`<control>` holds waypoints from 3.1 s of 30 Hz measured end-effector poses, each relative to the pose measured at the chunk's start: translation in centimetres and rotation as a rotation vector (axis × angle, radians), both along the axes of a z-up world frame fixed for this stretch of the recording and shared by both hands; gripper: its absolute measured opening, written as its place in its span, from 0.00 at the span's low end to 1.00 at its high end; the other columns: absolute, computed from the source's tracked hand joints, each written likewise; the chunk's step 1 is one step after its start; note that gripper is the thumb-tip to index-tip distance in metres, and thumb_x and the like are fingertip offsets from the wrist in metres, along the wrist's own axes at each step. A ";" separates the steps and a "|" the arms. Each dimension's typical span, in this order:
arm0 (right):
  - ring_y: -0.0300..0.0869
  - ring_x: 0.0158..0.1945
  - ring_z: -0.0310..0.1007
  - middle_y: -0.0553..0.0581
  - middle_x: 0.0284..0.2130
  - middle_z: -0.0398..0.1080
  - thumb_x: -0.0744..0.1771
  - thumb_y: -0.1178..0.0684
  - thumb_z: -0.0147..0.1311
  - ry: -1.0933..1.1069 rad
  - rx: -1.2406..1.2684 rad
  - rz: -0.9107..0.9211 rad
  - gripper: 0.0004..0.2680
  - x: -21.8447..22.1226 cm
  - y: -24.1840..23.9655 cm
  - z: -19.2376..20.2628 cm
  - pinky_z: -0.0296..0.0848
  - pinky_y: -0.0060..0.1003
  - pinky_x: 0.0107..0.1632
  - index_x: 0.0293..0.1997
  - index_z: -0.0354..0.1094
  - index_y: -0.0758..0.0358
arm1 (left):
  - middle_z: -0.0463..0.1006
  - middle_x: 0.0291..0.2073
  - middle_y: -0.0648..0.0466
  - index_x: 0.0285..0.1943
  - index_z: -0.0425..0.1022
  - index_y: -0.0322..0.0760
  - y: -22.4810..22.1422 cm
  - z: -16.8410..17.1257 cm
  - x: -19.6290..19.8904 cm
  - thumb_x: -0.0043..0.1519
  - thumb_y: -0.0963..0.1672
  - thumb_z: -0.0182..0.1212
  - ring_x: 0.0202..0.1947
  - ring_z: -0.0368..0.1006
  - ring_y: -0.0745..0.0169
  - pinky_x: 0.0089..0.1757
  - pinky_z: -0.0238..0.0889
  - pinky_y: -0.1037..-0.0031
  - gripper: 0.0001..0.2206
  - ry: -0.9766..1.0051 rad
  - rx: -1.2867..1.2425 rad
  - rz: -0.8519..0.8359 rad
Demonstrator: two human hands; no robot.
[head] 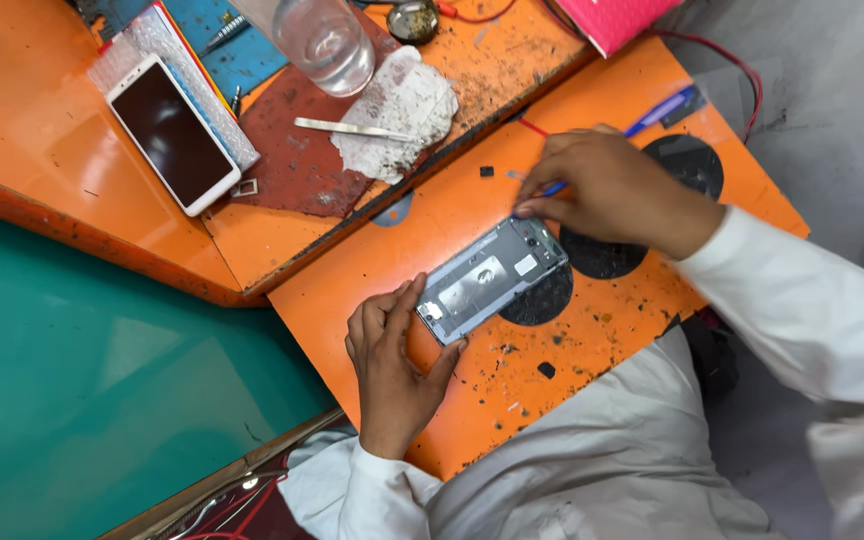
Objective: The person cleans the internal components of a disassembled mobile phone using a tool and a cloth, then begins reassembling the device by placing the screen and other parts back into the frame.
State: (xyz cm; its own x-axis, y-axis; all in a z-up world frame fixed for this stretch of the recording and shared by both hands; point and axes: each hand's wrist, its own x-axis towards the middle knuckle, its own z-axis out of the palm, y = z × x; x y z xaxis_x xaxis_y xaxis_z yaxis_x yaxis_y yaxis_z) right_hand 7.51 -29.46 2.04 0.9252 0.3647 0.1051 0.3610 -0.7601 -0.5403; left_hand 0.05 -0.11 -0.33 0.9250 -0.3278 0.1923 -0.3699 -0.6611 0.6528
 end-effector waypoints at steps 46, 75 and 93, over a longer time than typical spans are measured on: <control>0.54 0.33 0.75 0.58 0.31 0.72 0.67 0.48 0.60 -0.110 -0.014 -0.468 0.07 -7.9 2.4 -0.8 0.71 0.47 0.34 0.38 0.76 0.60 | 0.69 0.50 0.46 0.70 0.65 0.40 -0.9 0.3 -0.3 0.47 0.47 0.75 0.56 0.61 0.46 0.57 0.51 0.56 0.38 -0.013 0.082 0.045; 0.42 0.35 0.71 0.46 0.32 0.68 0.63 0.48 0.65 -0.343 -0.143 -0.214 0.05 -9.1 1.0 -2.7 0.63 0.44 0.36 0.41 0.79 0.46 | 0.68 0.46 0.48 0.69 0.68 0.40 -0.6 -0.3 -0.6 0.47 0.48 0.79 0.52 0.62 0.48 0.55 0.52 0.58 0.38 -0.024 0.027 0.064; 0.48 0.44 0.73 0.55 0.39 0.70 0.63 0.48 0.63 -0.411 0.133 0.346 0.09 -5.3 3.5 -4.2 0.72 0.43 0.44 0.45 0.76 0.49 | 0.69 0.45 0.50 0.68 0.69 0.43 -0.8 -0.3 -0.4 0.45 0.47 0.80 0.51 0.62 0.49 0.55 0.54 0.60 0.38 -0.039 0.009 0.081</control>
State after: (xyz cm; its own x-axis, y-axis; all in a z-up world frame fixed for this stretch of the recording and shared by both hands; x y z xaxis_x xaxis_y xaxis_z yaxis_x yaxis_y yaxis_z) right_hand 2.25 -25.94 -2.14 0.6269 0.5989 0.4983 0.7790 -0.4946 -0.3855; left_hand -0.39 -0.91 -0.59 0.9405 -0.2538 0.2260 -0.3398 -0.6960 0.6325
